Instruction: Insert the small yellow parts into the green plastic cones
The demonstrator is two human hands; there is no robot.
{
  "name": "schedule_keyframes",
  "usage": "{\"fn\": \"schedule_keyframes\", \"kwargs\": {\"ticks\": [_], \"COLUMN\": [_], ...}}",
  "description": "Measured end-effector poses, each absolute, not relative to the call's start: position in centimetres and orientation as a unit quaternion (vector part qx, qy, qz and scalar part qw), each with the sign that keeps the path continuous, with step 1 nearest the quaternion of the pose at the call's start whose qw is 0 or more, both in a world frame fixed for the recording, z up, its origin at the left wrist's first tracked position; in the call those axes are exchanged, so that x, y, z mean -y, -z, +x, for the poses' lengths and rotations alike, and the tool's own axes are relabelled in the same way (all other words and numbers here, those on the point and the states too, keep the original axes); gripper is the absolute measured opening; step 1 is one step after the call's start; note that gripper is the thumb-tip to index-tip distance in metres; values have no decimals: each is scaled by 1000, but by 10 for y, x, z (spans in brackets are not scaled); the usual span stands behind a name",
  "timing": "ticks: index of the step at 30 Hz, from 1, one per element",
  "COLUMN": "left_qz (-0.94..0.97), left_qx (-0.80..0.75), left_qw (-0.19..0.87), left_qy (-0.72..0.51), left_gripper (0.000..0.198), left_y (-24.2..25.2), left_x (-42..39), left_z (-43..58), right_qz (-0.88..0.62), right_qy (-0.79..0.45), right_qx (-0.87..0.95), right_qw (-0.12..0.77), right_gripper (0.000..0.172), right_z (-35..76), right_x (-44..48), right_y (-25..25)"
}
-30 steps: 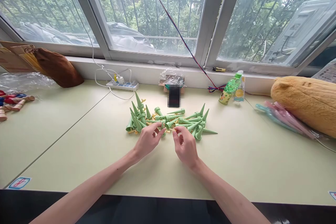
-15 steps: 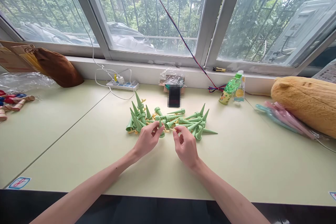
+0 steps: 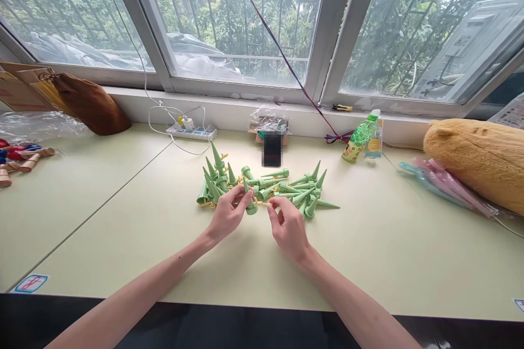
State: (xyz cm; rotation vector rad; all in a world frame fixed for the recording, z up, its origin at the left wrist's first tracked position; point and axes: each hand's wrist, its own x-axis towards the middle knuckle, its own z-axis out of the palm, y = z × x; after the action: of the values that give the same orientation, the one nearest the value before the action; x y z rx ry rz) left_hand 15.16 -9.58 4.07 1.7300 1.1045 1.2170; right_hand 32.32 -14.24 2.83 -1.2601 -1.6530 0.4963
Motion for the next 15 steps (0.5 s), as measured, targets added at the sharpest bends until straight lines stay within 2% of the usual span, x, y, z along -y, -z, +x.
{"fn": "schedule_keyframes", "kwargs": {"ticks": [15], "left_qz": [716], "left_qx": [-408], "left_qw": [336], "left_qy": [-456], "left_gripper": [25], "left_y": [-39], "left_x": [99], "left_z": [153], "right_qz": [-489], "right_qy": [-248], "right_qx": [700], "right_qw": [457], "right_gripper": [20], "right_z": [325], "right_x": [141], "right_y": [-26]}}
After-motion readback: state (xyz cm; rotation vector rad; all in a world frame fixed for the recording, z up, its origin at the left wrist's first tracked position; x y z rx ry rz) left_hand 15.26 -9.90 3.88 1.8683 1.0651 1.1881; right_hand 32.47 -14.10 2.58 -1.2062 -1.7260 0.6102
